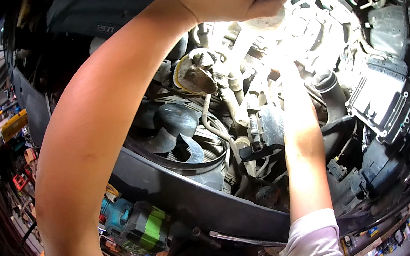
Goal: The person works on a car engine with the hood open, using a cordless impact wrench and a wrench to remove and install bolts on engine components. They also use a portable work light to illuminate the engine bay and handle various tools and parts during the repair process.
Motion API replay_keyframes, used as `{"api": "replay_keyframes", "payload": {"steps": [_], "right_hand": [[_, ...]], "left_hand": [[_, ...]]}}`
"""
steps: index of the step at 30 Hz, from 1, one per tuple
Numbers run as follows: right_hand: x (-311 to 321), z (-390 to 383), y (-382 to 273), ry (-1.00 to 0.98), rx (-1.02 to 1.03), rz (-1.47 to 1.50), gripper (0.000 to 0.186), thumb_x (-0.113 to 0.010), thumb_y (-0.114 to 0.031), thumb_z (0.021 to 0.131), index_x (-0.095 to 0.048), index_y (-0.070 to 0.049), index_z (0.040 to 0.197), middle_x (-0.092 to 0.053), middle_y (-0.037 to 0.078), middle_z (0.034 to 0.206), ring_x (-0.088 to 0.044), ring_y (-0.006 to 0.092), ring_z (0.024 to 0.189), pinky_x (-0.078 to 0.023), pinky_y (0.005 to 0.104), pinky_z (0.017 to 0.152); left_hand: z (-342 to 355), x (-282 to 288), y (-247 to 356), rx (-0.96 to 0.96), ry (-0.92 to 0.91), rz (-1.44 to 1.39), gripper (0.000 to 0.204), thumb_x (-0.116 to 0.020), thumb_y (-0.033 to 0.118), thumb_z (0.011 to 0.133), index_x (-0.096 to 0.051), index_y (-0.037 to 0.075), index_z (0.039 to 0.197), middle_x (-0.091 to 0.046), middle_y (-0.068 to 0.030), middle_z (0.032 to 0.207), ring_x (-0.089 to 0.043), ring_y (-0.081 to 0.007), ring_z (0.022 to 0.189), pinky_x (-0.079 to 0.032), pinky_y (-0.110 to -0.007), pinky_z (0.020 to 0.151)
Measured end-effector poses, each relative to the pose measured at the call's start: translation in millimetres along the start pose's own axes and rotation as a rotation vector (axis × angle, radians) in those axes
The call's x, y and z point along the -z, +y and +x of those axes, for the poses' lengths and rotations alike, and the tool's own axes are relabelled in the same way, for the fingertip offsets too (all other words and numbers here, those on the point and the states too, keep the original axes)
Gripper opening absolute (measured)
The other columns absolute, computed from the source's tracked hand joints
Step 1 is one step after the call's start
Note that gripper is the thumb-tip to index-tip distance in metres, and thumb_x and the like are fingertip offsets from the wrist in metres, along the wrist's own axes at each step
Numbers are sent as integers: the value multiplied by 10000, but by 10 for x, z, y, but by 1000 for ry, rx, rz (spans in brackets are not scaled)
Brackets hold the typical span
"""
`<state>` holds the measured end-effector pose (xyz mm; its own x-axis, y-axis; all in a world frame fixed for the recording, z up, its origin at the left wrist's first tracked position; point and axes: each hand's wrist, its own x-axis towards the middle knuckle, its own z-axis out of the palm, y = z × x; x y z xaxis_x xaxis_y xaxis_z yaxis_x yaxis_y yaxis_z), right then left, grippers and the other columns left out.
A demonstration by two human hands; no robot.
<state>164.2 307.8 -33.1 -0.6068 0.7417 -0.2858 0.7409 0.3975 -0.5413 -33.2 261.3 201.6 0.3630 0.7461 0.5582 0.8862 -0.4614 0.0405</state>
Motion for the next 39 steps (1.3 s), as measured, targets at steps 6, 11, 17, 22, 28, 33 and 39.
{"api": "replay_keyframes", "payload": {"steps": [6, 11, 17, 22, 28, 33, 39], "right_hand": [[18, -21, 31, 33, 8, 23, 303, -601, -219, 773, -603, -62, 1032, -554, 148, 1012, -544, 284, 933, -464, 360, 837], [61, -235, -99, 84, 49, 209, 319, -605, -225, 771, -599, -66, 1047, -552, 146, 1034, -542, 281, 953, -462, 359, 847], [133, -552, -235, 137, 75, 437, 338, -609, -234, 770, -596, -71, 1065, -549, 143, 1061, -539, 278, 976, -459, 357, 858], [125, -712, -326, 167, 66, 534, 354, -613, -240, 768, -592, -75, 1080, -547, 141, 1083, -537, 275, 996, -457, 355, 868], [219, -745, -342, 201, 46, 572, 373, -618, -248, 767, -589, -79, 1098, -544, 139, 1109, -534, 271, 1019, -454, 354, 879], [192, -646, -413, 202, 48, 596, 389, -622, -255, 766, -585, -83, 1113, -542, 137, 1132, -532, 268, 1039, -451, 352, 889], [180, -289, -445, 237, 69, 595, 409, -626, -263, 764, -582, -88, 1131, -540, 134, 1158, -529, 264, 1062, -449, 350, 900]], "left_hand": [[35, 30, -33, 143, -152, -190, 322, -480, 273, 828, -562, 18, 650, -550, -152, 551, -572, -296, 563, -472, -385, 613], [-4, 28, -65, 90, -78, -171, 337, -477, 275, 832, -584, 18, 642, -585, -157, 621, -590, -301, 618, -481, -383, 663], [16, -19, -27, 111, -87, -99, 251, -503, 227, 818, -591, 43, 671, -590, -143, 645, -574, -291, 630, -433, -411, 768], [-45, -34, -114, -45, -3, 78, 212, -582, 230, 827, -599, 60, 952, -616, -59, 768, -575, -219, 694, -432, -367, 744], [50, -7, -67, 47, -79, 61, 213, -595, 193, 783, -596, 58, 948, -595, -52, 802, -562, -210, 769, -394, -366, 784], [42, 12, -76, 56, -69, 66, 152, -632, 209, 765, -561, 112, 858, -540, -10, 730, -525, -167, 732, -401, -353, 754], [12, 9, -69, 135, -159, 0, 275, -619, 217, 763, -566, 67, 987, -540, -41, 794, -538, -206, 783, -384, -395, 801]]}}
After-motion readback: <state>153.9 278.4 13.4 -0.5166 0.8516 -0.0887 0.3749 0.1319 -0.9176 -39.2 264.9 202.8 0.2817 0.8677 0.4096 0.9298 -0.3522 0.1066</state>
